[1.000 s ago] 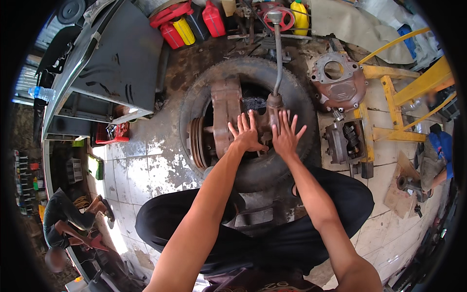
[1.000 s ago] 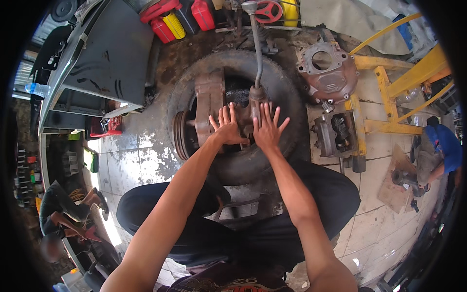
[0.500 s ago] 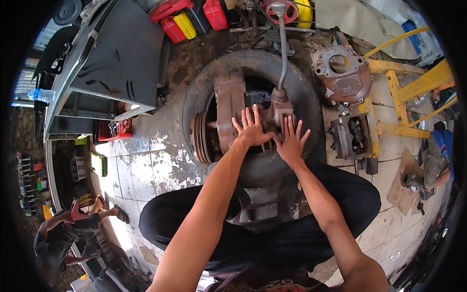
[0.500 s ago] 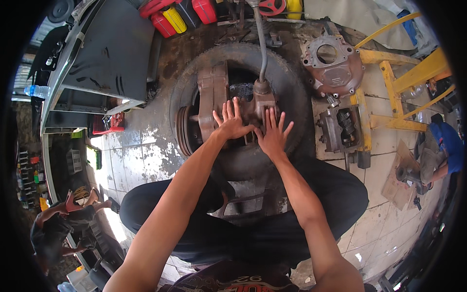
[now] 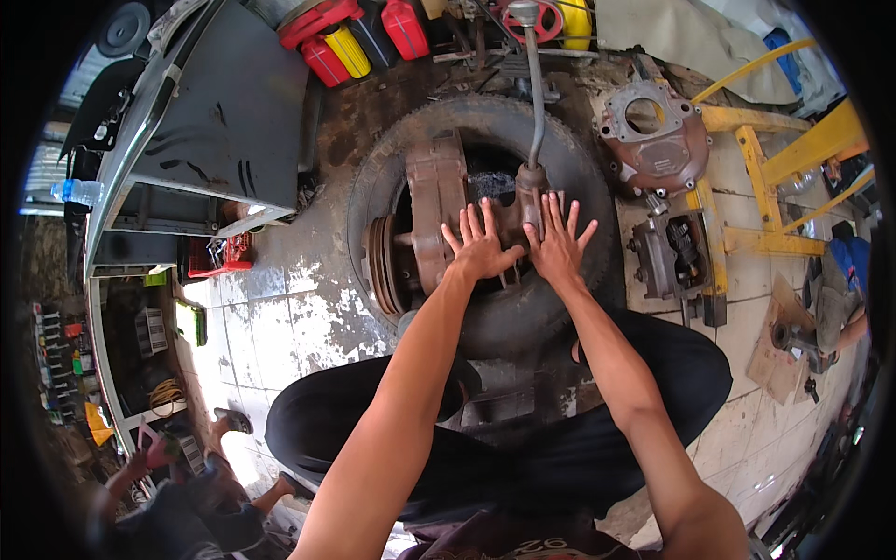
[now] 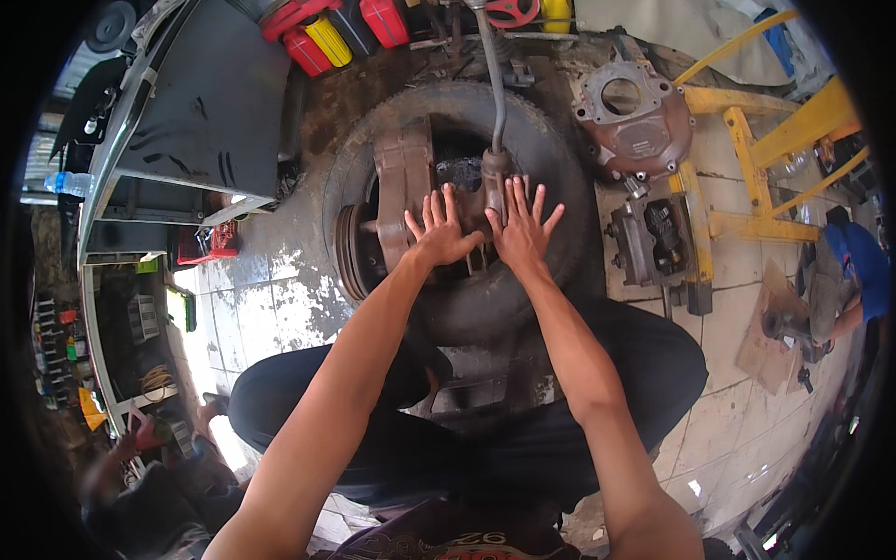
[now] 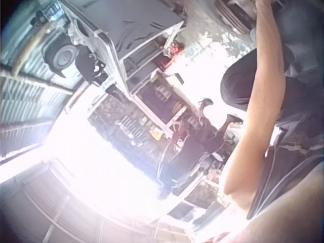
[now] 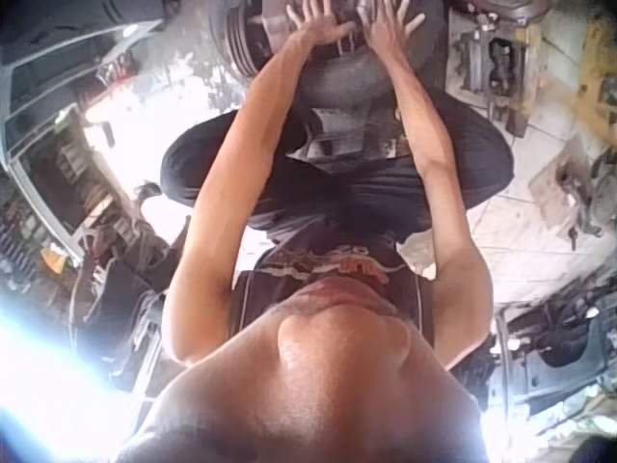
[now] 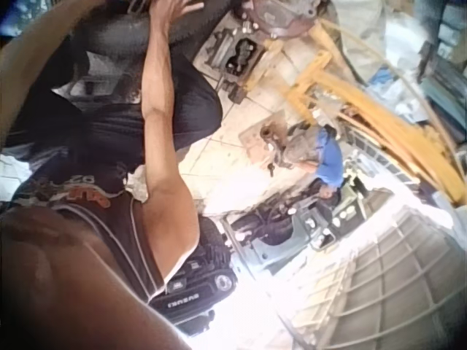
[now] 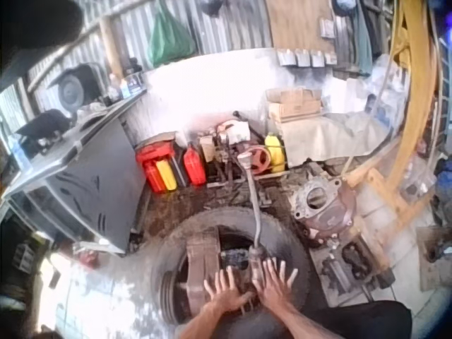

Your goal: The person sits on the floor and uses both hands to manipulate a rusty mechanical component resting on a tire. They repeatedly press, wiggle, and adjust a central joint or linkage on the part, seemingly testing its movement or fit.

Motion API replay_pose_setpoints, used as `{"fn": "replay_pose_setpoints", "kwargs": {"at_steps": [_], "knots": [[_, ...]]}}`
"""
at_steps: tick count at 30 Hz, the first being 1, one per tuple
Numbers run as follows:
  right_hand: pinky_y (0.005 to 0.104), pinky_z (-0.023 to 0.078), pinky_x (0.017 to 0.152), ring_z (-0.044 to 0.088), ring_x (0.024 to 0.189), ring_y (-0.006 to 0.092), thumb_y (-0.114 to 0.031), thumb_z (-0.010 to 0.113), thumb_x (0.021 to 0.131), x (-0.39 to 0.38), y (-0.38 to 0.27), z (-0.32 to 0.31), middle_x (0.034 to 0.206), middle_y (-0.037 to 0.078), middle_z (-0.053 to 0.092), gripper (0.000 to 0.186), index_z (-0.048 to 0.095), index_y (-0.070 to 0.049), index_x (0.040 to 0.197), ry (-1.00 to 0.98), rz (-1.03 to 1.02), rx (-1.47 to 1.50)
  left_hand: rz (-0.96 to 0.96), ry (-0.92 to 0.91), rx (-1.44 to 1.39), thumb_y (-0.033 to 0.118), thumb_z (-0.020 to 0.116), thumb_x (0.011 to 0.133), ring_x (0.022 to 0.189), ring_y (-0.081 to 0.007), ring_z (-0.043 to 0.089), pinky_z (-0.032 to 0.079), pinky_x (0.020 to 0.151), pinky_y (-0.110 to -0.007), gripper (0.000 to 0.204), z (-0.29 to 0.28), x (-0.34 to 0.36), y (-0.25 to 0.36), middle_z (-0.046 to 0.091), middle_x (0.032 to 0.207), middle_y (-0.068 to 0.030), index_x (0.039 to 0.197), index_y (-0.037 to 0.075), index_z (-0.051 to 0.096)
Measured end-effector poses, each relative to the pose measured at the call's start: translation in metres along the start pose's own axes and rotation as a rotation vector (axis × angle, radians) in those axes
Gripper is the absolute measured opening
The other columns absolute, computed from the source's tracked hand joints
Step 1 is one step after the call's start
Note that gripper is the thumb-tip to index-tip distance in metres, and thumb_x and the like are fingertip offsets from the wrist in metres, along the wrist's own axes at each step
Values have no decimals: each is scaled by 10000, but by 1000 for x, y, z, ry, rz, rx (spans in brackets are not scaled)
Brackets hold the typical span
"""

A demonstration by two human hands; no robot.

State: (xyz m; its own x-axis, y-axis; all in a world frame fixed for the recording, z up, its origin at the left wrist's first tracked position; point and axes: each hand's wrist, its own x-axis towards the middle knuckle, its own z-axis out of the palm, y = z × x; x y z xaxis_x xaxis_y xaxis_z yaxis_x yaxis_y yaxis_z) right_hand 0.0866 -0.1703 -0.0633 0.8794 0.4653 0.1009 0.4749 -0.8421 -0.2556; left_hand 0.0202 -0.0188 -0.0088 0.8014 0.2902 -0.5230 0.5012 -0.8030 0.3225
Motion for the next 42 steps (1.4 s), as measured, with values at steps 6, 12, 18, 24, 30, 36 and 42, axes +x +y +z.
{"fn": "replay_pose_setpoints", "kwargs": {"at_steps": [6, 12, 18, 24, 30, 36, 42], "knots": [[711, -1, 1087, 183, 1464, 368, -576, 372, 967, -30, -3, -3, 1567, 21, 313, 696, 332, -140, 1508, -10, -45, 13, -29, -2, 7, 737, 521, 755, 1477, -420, -49, -88, 1072, -703, 1221, 2, -6, 1, -7, 1585, -285, 1529, 37, -112], [699, -24, 1094, 189, 1463, 370, -594, 385, 957, -51, -5, -10, 1563, 27, 323, 712, 354, -131, 1498, -103, -20, 45, -12, 10, 18, 765, 517, 742, 1479, -413, -46, -88, 1076, -701, 1243, 1, -4, -5, -3, 1586, -283, 1529, 37, -114], [703, -26, 1088, 160, 1473, 361, -614, 404, 945, -21, 0, -9, 1583, 25, 282, 745, 286, -167, 1530, -103, -13, 31, 4, 22, 41, 735, 519, 750, 1480, -414, -37, -97, 1077, -695, 1225, -5, 1, 4, -5, 1591, -271, 1528, 47, -131], [720, -28, 1075, 174, 1470, 362, -617, 422, 935, -43, -4, -6, 1585, 34, 275, 758, 270, -181, 1536, -116, -20, 36, -24, -16, 14, 727, 525, 757, 1479, -403, -79, -102, 1077, -692, 1228, -3, -1, 1, -35, 1593, -262, 1519, 50, -160], [731, -14, 1068, 197, 1463, 366, -634, 419, 928, -51, 0, -10, 1575, 35, 300, 766, 309, -162, 1521, -119, -41, 55, -18, 0, -7, 731, 524, 755, 1479, -400, -79, -104, 1084, -682, 1228, -5, -1, 0, -27, 1593, -263, 1521, 54, -157], [731, -15, 1066, 203, 1462, 369, -594, 435, 941, -19, 7, -13, 1569, 32, 312, 717, 349, -155, 1502, -77, -51, 52, -23, -29, -22, 736, 495, 782, 1480, -402, -66, -97, 1074, -696, 1203, -5, -3, 4, -29, 1592, -266, 1515, 54, -172], [725, 12, 1078, 196, 1461, 376, -401, 517, 926, -30, -2, -17, 1570, 33, 308, 651, 348, -144, 1500, -80, -41, 92, -31, -41, -15, 684, 491, 814, 1481, -396, -77, -105, 1068, -698, 1146, -4, 1, -2, -38, 1595, -260, 1517, 79, -183]]}}
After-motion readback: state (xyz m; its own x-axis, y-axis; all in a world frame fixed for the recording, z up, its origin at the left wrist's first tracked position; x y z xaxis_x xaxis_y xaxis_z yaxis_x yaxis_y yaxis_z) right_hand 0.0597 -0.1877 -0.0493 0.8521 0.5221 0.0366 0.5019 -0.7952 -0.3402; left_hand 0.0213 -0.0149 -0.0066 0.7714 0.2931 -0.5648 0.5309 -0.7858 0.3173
